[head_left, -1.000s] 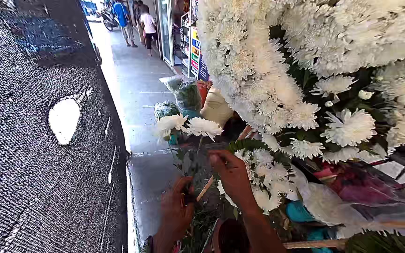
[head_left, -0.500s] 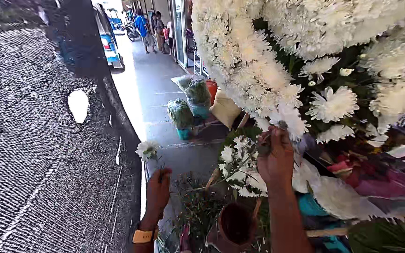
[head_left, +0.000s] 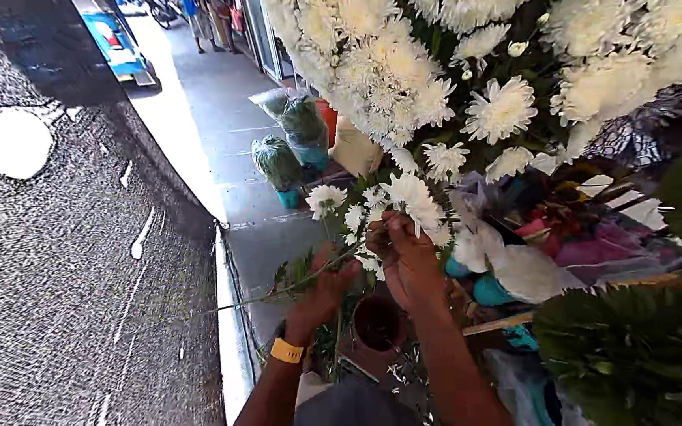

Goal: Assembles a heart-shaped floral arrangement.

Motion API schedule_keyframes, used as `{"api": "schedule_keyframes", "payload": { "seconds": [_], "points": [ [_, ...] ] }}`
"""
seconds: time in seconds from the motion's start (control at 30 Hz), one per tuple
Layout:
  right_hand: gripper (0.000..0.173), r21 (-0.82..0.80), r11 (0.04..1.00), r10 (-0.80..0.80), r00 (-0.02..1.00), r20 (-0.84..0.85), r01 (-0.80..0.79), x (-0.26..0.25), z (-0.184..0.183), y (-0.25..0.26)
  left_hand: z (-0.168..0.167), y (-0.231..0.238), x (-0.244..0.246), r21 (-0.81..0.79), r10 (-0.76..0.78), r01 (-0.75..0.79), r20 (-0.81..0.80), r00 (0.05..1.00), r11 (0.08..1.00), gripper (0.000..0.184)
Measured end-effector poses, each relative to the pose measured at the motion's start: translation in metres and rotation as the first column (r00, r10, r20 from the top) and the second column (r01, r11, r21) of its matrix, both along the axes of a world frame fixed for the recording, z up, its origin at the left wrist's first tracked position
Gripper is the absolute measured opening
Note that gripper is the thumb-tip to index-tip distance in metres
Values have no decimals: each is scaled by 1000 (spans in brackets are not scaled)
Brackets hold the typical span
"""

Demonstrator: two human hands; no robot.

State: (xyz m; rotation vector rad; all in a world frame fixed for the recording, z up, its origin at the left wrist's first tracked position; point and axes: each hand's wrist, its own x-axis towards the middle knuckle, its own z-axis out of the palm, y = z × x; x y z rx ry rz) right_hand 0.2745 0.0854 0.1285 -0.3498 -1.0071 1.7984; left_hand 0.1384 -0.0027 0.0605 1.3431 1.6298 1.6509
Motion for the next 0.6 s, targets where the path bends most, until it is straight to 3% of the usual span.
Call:
{"api": "schedule_keyframes", "payload": {
  "seconds": [0.1,0.23,0.37,0.43,0.5,0.6],
  "points": [
    [19,-35,997,67,994,87,-65,2,-7,-7,14,9,10,97,-122,122,2,992,988,53],
    [19,-91,988,142,976,168,-128,13,-10,-1,4,8,15,68,-180,178,28,983,982,60],
    [23,-92,994,-37,985,169,53,13,-18,21,-2,-14,7,-98,-173,184,111,979,978,53],
    [24,-70,986,-135,976,171,148,17,-21,46,-8,-18,0,-81,-168,180,134,977,980,47],
    [25,4,996,-86,952,293,89,10,-25,42,-7,-10,-6,-48,-124,130,101,987,990,37],
    [21,60,996,40,912,409,-71,-18,-48,12,-1,15,-17,75,-58,60,-32,998,995,37]
  ]
}}
